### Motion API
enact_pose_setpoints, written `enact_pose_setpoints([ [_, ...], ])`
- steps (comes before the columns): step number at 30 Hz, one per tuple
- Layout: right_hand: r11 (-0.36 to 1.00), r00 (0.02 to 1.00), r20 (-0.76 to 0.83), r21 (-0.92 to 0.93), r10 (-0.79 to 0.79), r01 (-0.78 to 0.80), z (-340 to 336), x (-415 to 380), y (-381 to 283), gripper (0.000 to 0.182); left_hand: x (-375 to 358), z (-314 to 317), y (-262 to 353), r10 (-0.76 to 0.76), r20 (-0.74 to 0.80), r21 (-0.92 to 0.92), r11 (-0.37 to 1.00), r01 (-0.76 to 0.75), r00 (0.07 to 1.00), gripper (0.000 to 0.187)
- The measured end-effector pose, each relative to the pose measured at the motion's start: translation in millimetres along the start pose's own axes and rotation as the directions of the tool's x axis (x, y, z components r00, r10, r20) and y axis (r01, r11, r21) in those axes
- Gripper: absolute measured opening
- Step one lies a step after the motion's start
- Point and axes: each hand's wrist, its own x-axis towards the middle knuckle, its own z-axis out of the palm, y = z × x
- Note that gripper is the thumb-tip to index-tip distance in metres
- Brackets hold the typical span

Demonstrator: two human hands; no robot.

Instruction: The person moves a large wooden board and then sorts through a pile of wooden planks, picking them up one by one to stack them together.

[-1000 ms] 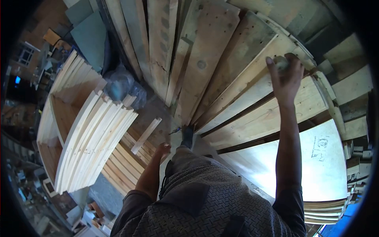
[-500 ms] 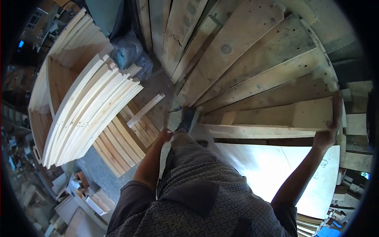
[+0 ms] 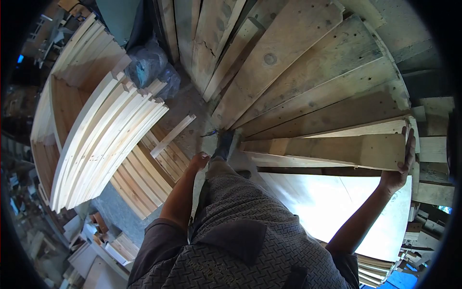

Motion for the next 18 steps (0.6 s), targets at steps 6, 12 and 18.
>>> enact_pose_setpoints([
  [6,0.994,1.000,-0.008,0.108,0.004,-0.003,-4,-8,5,0.076,-7,-12,31,0.052,-0.020,-0.040,0.998,-0.052,0.998,0.041],
  [12,0.997,1.000,-0.015,-0.074,0.002,-0.003,-2,-5,5,0.064,17,-7,-14,0.019,0.005,-0.003,1.000,-0.019,1.000,0.042],
  [18,0.710,0.995,-0.048,-0.704,-0.084,0.026,46,18,-9,0.044,28,-20,-26,0.026,0.011,0.194,0.981,-0.027,1.000,0.041],
])
